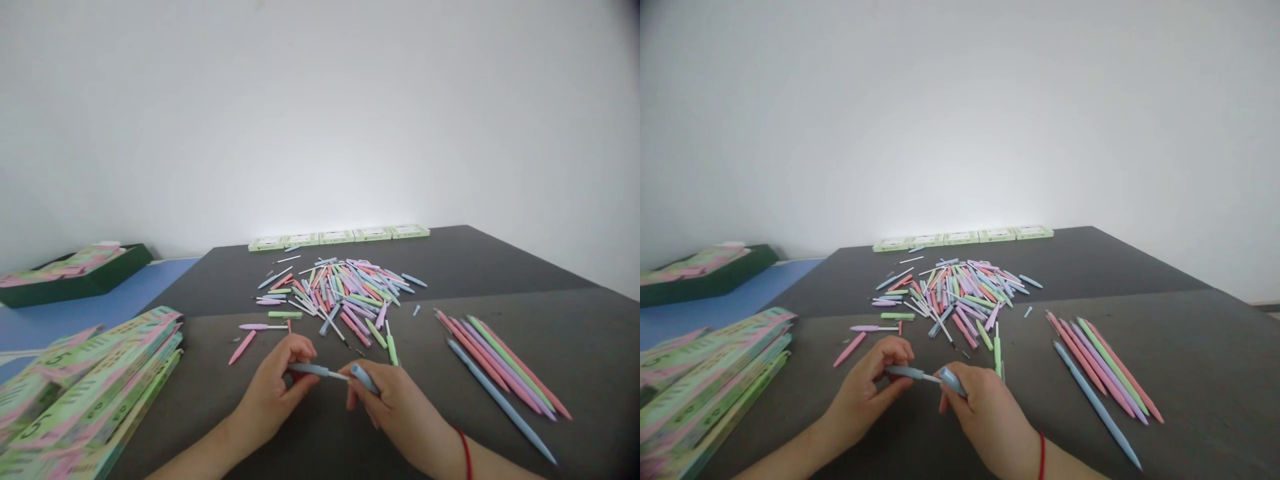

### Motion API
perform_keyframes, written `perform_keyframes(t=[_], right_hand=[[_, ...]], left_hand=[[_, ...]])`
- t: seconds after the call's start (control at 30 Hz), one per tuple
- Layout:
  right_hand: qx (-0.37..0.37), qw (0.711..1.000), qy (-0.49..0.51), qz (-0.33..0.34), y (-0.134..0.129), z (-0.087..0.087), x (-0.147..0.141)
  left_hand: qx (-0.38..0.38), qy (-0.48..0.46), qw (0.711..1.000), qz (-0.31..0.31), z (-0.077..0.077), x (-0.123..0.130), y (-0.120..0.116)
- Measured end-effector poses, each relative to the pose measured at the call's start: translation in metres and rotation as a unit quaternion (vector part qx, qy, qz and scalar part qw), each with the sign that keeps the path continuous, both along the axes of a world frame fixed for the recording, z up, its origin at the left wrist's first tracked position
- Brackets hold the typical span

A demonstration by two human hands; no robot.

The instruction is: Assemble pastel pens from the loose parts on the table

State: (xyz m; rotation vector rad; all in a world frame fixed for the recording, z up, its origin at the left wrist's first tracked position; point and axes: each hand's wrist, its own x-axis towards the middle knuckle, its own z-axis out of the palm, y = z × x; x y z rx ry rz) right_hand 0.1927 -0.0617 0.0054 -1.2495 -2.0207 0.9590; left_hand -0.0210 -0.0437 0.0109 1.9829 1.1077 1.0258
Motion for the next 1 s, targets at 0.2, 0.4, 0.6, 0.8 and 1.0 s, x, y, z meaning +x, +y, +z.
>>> perform_keyframes(t=[0.2,0.4,0.6,0.8,1.0], right_hand=[[-0.120,0.984,0.133,-0.014,0.008,-0.012,0.000],[-0.151,0.977,0.150,0.030,0.008,-0.022,0.007],[-0.209,0.956,0.196,0.068,0.006,-0.026,0.008],[-0.242,0.943,0.218,0.064,0.004,-0.025,0.006],[-0.256,0.941,0.217,0.048,0.004,-0.024,0.006]], left_hand=[[-0.163,-0.226,0.957,-0.079,0.003,0.006,-0.004],[-0.113,-0.236,0.963,-0.055,0.006,0.015,-0.014],[-0.044,-0.147,0.986,-0.065,0.020,0.020,-0.029],[-0.061,-0.152,0.984,-0.069,0.023,0.022,-0.032],[-0.083,-0.192,0.976,-0.065,0.019,0.023,-0.030]])
